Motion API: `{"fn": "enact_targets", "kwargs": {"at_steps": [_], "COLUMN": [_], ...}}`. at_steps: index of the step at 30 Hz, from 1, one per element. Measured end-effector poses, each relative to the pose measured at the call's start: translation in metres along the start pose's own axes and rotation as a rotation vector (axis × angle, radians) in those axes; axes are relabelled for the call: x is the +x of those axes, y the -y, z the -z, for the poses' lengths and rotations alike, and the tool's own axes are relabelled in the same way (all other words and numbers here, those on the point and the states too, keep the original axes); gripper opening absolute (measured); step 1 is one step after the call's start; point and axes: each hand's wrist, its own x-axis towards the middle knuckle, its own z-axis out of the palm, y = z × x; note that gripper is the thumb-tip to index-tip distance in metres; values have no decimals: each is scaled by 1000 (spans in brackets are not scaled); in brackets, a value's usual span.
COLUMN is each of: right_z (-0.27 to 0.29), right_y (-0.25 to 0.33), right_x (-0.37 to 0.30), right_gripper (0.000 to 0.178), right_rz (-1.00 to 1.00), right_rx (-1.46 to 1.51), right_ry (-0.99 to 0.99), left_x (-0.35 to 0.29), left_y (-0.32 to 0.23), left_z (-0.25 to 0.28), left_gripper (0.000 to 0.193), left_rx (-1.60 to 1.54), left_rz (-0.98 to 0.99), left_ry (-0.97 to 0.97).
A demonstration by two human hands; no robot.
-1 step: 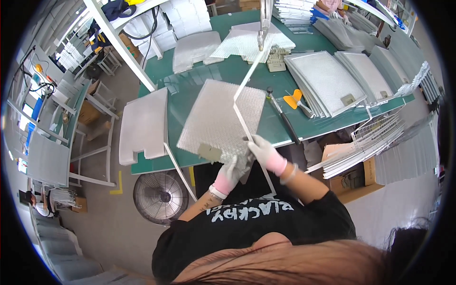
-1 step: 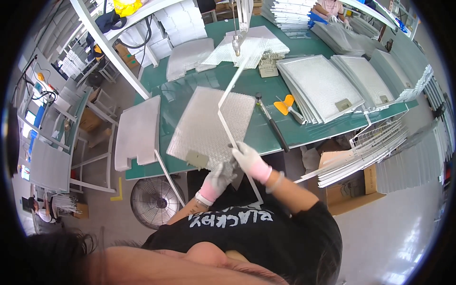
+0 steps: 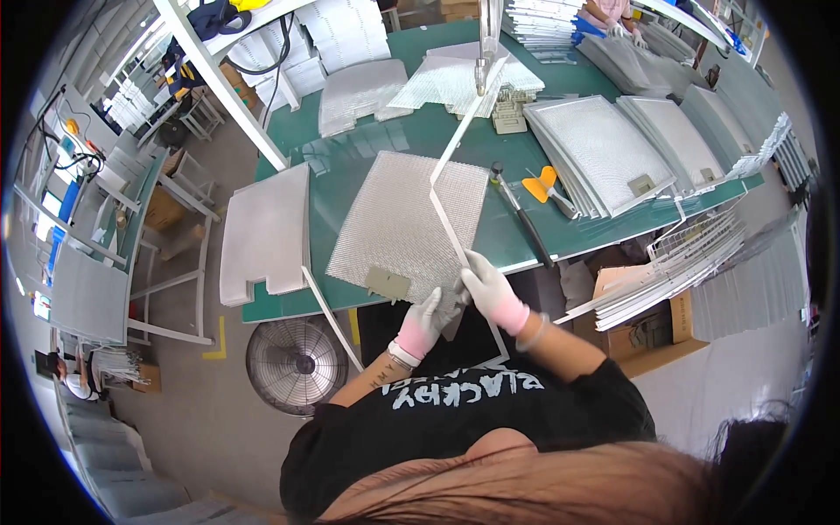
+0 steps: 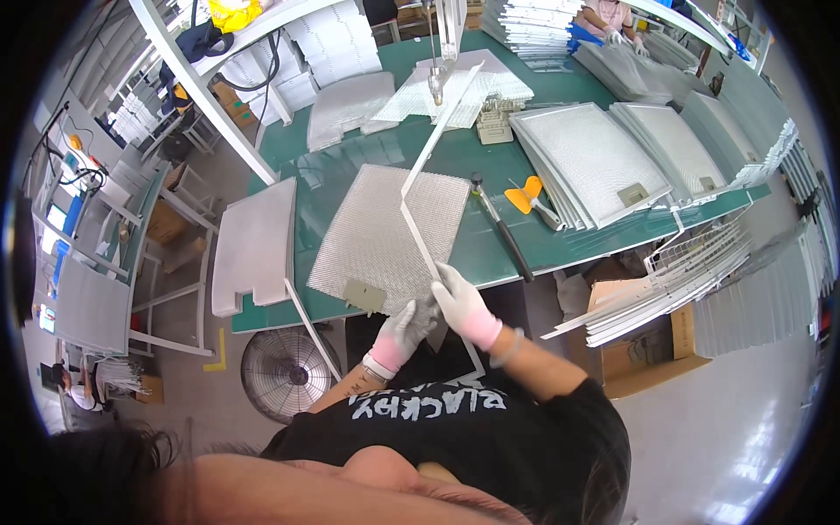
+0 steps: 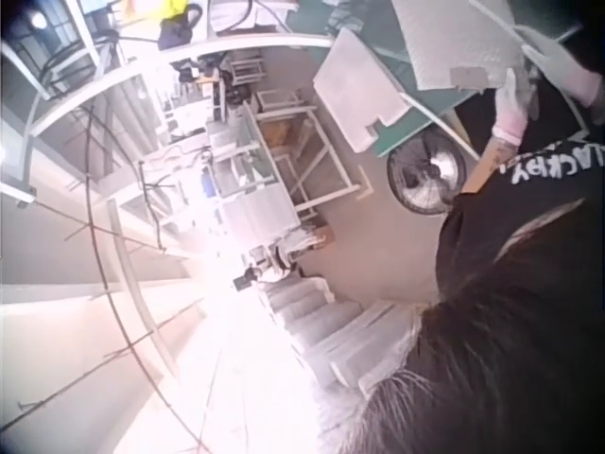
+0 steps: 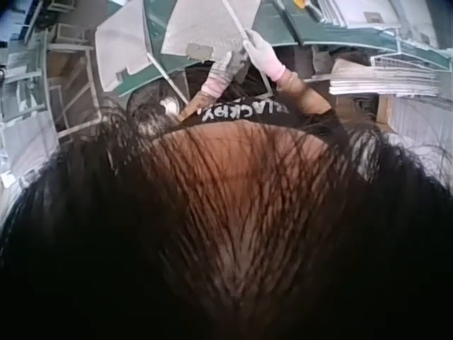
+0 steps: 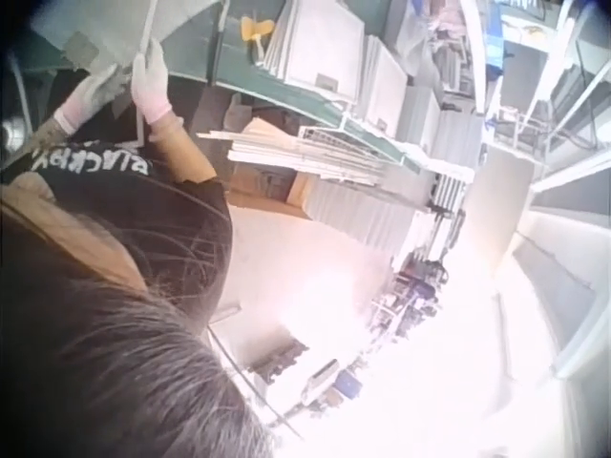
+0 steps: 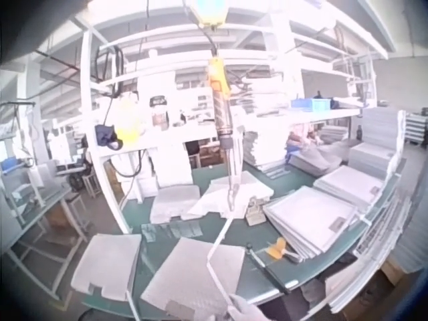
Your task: Assembling metal mesh filters by attaching a metal frame and handle using a rubber mallet.
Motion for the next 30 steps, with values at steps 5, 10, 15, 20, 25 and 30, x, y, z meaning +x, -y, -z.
{"fn": "enact_targets", "kwargs": {"at_steps": [5,10,15,20,25,30], "right_z": [0,0,-7,-2,1,-2], "right_y": [-22,-25,-24,-27,-31,-23], "right_x": [-34,-28,-9,-16,-24,-31], "right_gripper": [56,54,51,50,53,55], "right_rz": [93,58,-27,-60,-21,-1], "right_rx": [215,450,587,796,810,557], "right_ry": [-97,-70,116,155,175,99], "left_x": [-15,17,107,117,111,114], "left_y": [-21,-34,-58,-60,-61,-64], "left_z": [-14,-31,-23,-35,-40,-42], "left_gripper": [37,41,29,26,25,22], "left_rx": [108,150,-387,-494,-503,-334], "left_rz": [25,-519,-300,-276,-227,-325], "left_ry": [60,114,3,23,88,52]}}
